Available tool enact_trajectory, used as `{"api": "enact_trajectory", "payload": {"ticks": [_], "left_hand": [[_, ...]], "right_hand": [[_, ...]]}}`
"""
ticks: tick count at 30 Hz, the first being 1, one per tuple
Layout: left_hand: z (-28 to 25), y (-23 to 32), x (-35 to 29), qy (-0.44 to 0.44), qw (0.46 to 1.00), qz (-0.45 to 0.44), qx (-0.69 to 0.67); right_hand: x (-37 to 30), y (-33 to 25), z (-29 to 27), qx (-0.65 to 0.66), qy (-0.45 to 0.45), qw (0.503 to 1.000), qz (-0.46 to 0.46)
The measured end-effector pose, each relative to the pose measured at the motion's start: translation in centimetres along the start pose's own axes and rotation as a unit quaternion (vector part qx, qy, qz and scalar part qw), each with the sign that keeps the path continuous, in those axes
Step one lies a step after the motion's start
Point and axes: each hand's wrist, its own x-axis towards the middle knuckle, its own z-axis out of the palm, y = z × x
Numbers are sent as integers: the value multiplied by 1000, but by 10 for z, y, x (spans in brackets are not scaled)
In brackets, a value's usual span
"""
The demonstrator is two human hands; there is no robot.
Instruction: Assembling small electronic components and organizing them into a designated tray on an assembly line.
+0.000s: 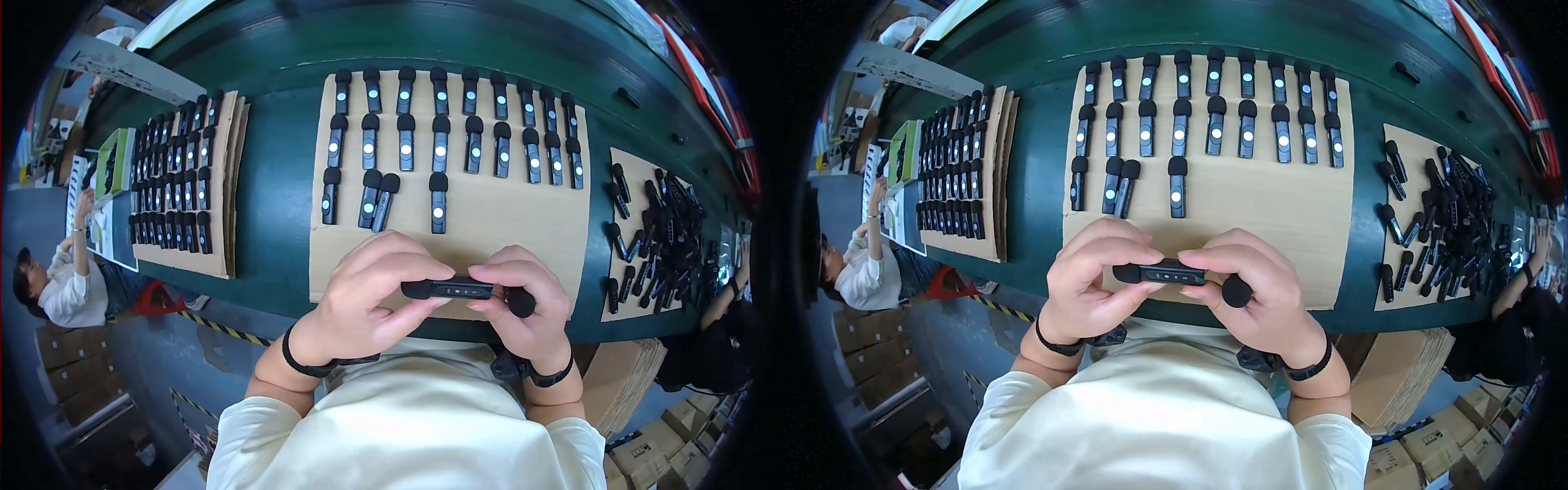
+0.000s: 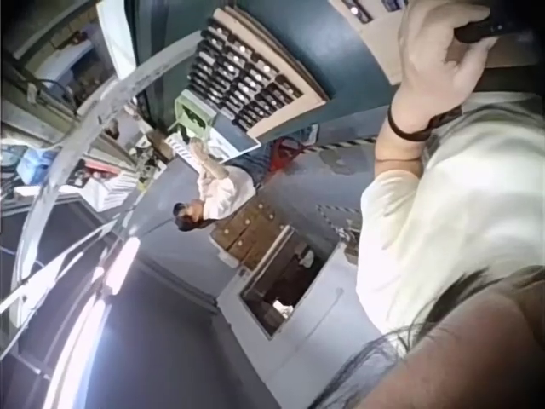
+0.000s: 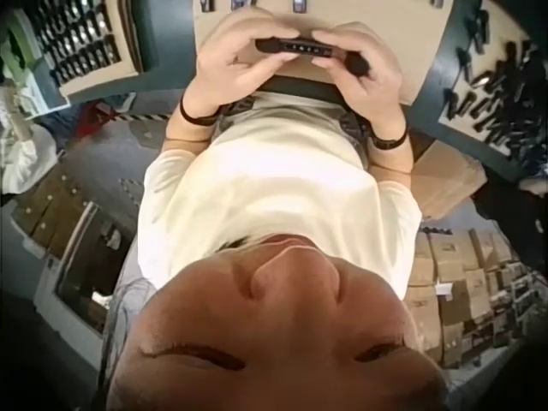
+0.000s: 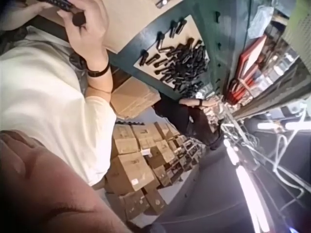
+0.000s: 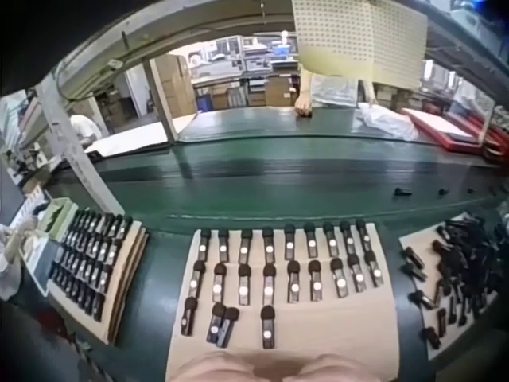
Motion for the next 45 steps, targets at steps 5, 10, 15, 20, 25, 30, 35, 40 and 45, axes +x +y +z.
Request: {"api": "enact_trajectory", "payload": {"ticks": [5, 10, 15, 20, 25, 30, 35, 40, 45], "left_hand": [[0, 2, 3, -7, 999, -49, -8], [1, -7, 0, -22, 999, -25, 14], [-14, -8, -9, -13, 991, -25, 131], [-42, -17, -21, 6, 957, -61, 282], [-46, -25, -25, 12, 931, -62, 360], [-43, -25, -24, -19, 933, -72, 352], [-43, -25, -24, -21, 933, -78, 352], [-43, -23, -25, -15, 936, -81, 341], [-43, -11, -22, -19, 963, -53, 264]], "right_hand": [[4, 4, 1, -21, 17, 999, -29], [9, -10, 0, -61, -12, 998, -1], [16, -7, -4, -140, -48, 989, 7], [21, 8, -6, -338, -8, 941, -26], [13, 12, -2, -435, -46, 899, -12], [10, 15, 5, -432, -58, 900, 13], [17, 21, 7, -441, -31, 897, 15], [19, 19, 4, -428, -25, 903, 14], [12, -3, 3, -305, -79, 948, 47]]}}
